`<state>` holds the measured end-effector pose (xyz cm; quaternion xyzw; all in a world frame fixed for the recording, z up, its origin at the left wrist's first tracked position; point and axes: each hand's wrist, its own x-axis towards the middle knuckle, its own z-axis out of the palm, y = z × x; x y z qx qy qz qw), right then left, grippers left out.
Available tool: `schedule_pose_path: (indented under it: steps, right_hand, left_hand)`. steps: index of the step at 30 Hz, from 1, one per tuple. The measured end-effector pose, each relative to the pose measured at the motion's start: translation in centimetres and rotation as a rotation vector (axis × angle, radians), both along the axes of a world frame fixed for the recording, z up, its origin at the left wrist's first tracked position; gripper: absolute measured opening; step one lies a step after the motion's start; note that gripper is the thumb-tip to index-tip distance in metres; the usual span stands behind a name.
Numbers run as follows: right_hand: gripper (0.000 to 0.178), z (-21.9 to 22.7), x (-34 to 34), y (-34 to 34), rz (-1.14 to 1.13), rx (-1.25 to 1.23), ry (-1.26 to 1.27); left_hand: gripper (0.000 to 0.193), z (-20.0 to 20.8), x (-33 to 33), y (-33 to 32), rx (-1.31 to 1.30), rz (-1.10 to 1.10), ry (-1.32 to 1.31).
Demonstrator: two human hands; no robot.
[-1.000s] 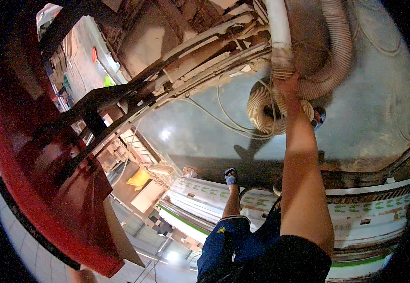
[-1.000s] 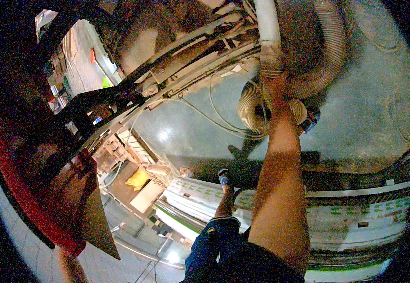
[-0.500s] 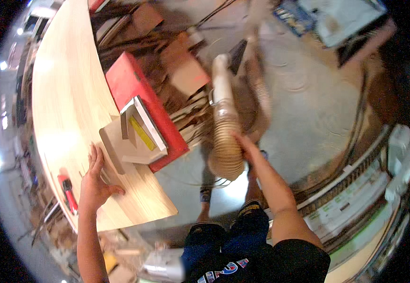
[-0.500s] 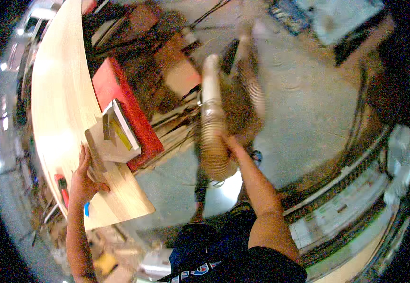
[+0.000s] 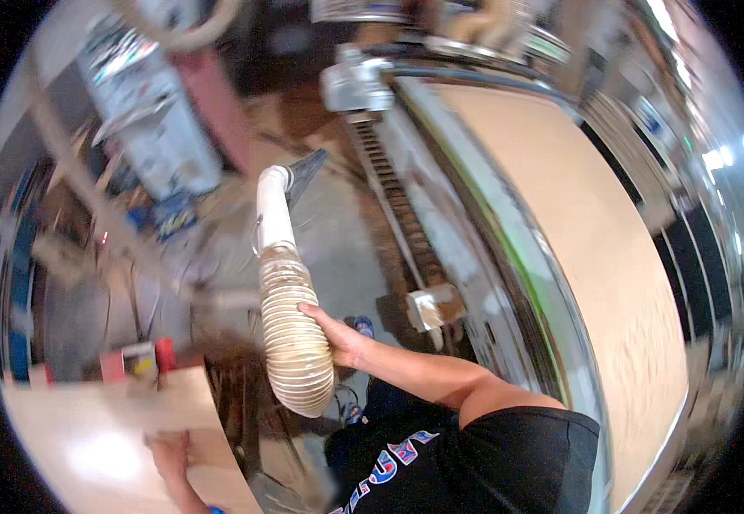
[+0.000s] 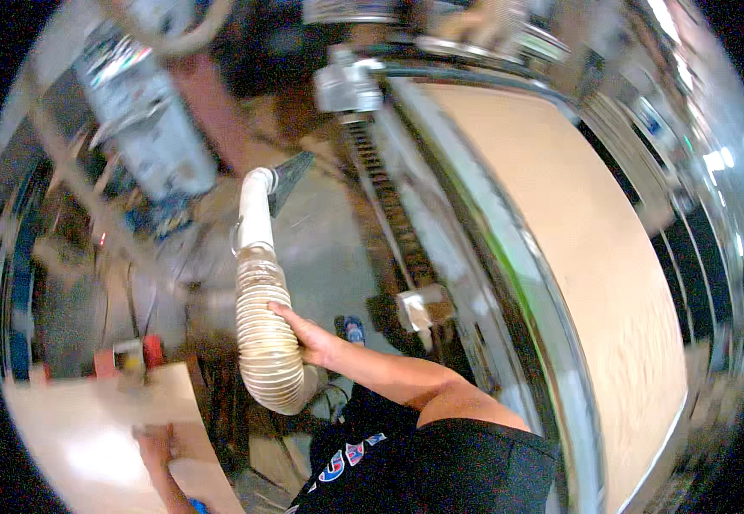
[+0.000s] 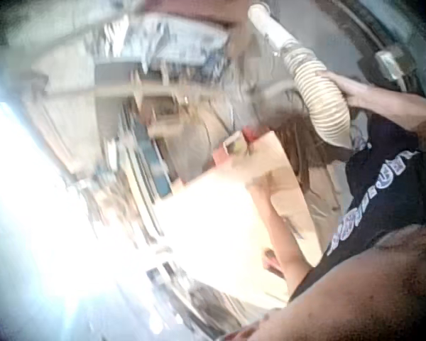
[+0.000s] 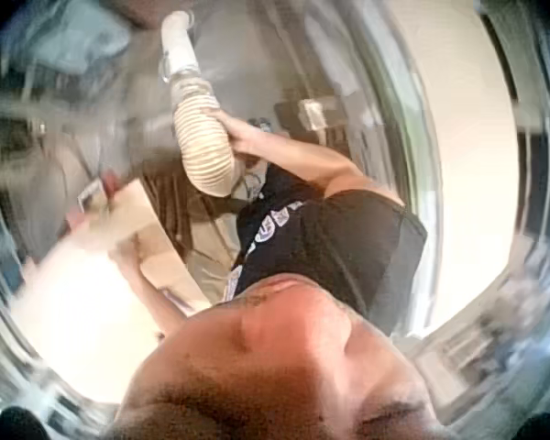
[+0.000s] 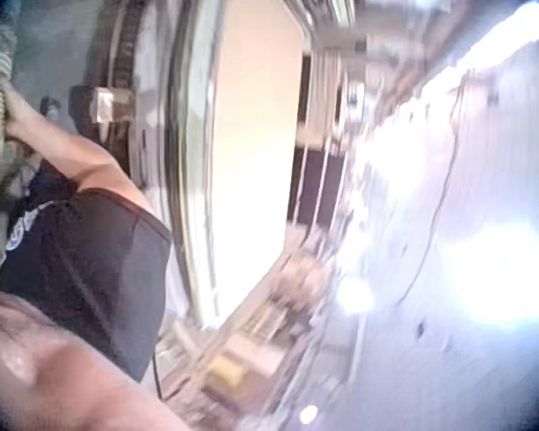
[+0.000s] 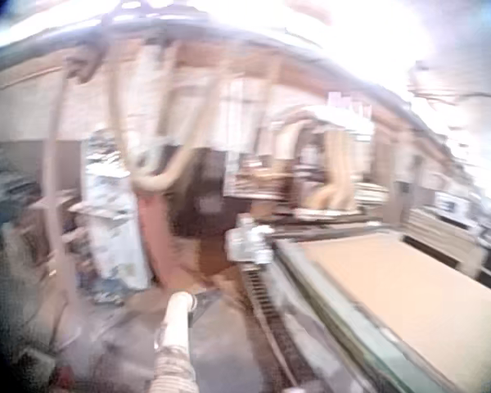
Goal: The person scrapes wood shavings off a large flat surface of a CNC machine by hand. They then use a flexible vacuum hose to clean the remaining dust and debris from the machine bed.
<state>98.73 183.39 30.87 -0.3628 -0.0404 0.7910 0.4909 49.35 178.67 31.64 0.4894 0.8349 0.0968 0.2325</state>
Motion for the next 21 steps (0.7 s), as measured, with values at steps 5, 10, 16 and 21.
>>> schedule_pose_path:
  steps: [5,10,16,21]
  right_hand:
    - [0.084,6.3,7.9,-11.4,-0.386,0.302,0.069]
    - [0.096,12.0,14.4,-22.1,-0.686,0.534,-0.028]
    - [0.113,14.5,22.2,-32.8,-1.03,0.54,-0.024]
    - [0.1,11.7,30.3,-42.1,-1.198,0.658,0.162]
  left_hand:
    - [0.108,-1.9,3.4,-0.4,0.629,-0.167,0.378]
    - [0.113,7.3,24.0,-8.7,0.504,-0.581,-0.299]
    - [0.147,1.6,43.3,-19.1,0.332,-1.28,-0.502]
    - [0.156,0.3,56.7,-26.7,0.436,-1.337,-0.621]
